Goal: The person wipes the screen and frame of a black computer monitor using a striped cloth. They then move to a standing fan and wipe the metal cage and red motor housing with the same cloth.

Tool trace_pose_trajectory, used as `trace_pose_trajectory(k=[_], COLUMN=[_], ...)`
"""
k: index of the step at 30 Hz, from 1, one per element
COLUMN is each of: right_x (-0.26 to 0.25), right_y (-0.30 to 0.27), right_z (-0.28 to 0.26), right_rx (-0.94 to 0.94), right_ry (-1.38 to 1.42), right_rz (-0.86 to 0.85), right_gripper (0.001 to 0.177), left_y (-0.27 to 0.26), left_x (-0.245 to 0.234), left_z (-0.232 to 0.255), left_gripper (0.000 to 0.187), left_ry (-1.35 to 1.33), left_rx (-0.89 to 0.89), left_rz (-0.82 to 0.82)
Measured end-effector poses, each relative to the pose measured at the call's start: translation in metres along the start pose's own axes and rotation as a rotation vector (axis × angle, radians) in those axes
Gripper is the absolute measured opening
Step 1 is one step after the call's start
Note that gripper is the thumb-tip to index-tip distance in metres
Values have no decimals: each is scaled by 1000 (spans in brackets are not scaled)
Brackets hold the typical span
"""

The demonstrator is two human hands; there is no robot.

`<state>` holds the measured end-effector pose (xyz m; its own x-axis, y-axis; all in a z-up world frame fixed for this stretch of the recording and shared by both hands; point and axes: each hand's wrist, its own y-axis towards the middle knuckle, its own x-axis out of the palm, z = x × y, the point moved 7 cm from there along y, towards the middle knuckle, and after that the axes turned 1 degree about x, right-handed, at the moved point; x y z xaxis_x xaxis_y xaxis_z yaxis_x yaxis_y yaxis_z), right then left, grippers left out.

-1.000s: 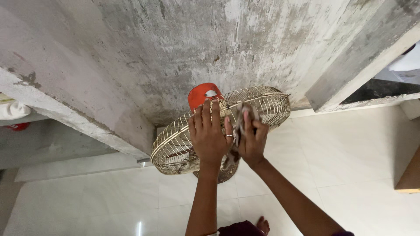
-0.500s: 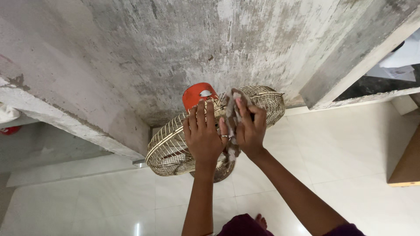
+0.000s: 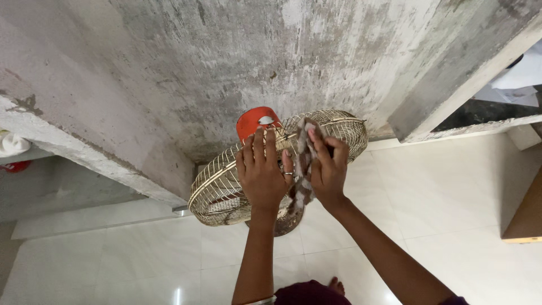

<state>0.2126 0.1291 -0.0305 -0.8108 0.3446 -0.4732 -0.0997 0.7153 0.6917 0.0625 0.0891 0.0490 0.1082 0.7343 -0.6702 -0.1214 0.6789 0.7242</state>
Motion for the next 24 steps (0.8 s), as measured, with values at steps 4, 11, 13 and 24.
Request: trace_pose_trajectory(k=[4,11,13,24], right_x=[-1,3,-5,5], right_y=[-2,-30,-8,-39], right_z=[-16,1,2,9], right_rx=[-7,60,69,21], right_ry=[-115,119,127,26], right_rz=[66,-34,-12,-14], right_gripper=[59,55,55,58], left_y=[1,2,2,-1], left_x=[-3,-1,-1,4], left_z=[1,0,0,-1], left_gripper=[43,43,45,45], left_ry=[-13,7,2,45], left_rx=[6,-4,3,-3], left_rz=[15,14,-2,-9])
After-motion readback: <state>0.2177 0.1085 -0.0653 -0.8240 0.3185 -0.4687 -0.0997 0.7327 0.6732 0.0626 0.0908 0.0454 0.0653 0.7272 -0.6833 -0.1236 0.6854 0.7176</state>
